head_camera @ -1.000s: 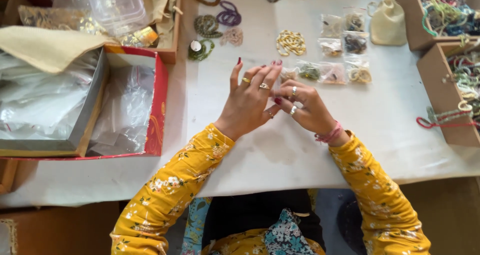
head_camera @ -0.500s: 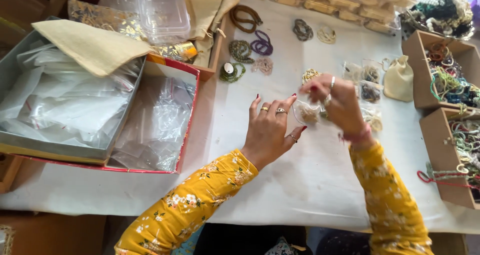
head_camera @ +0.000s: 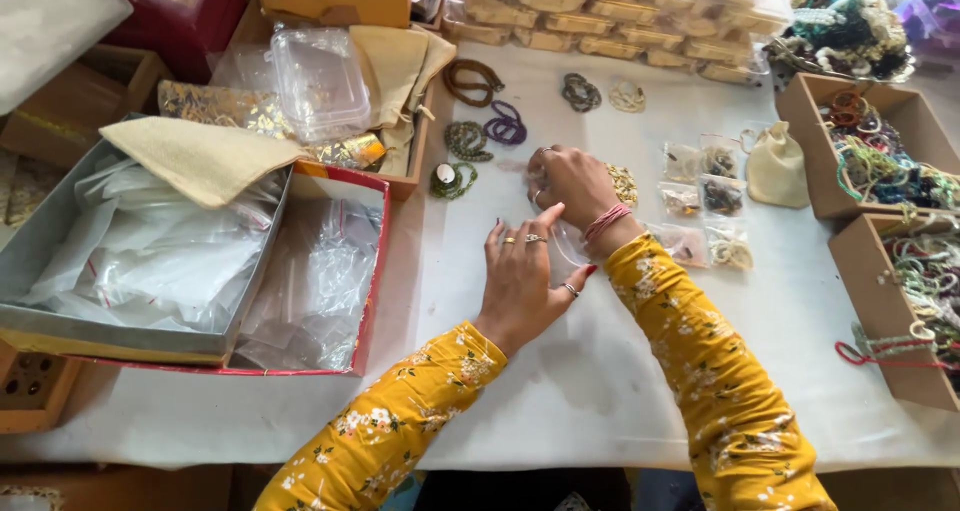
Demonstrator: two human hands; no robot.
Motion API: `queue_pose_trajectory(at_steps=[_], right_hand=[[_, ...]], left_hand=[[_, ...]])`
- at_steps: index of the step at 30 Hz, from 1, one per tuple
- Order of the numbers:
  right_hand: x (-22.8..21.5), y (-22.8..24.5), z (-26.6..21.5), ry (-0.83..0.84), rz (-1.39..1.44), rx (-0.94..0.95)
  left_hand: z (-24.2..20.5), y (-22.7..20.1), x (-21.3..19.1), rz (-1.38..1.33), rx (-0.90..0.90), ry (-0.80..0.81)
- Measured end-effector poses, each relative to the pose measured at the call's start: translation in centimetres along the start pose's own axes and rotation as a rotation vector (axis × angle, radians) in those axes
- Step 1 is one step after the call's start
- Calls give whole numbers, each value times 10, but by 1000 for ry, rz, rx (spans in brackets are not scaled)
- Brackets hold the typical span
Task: The recorder is seen sorting various jewelry items and placing them into small clear plastic bags.
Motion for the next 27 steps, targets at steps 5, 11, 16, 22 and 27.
queue_pose_trajectory(at_steps=[5, 11, 16, 22, 27], right_hand=[[-57, -27, -10, 46, 278, 189], [-137, -49, -49, 89, 956, 193], [-175, -49, -93, 60, 1079, 196], [-163, -49, -118, 13, 1201, 175], [-148, -50, -128, -13, 1318, 236]], left_hand=[[4, 3, 2, -34, -47, 85], [1, 5, 10, -80, 21, 69], [7, -5, 25, -52, 33, 90], [10, -39, 43, -140, 23, 95], [11, -44, 52, -178, 64, 20]])
Point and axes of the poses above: each hand's wrist, its own z-axis towards the middle knuckle, its own x-axis out of the palm, y = z × x, the point moved 5 cm from there along z, towards the middle knuckle, and after that the axes turned 12 degrees about x, right-handed, at the moved point
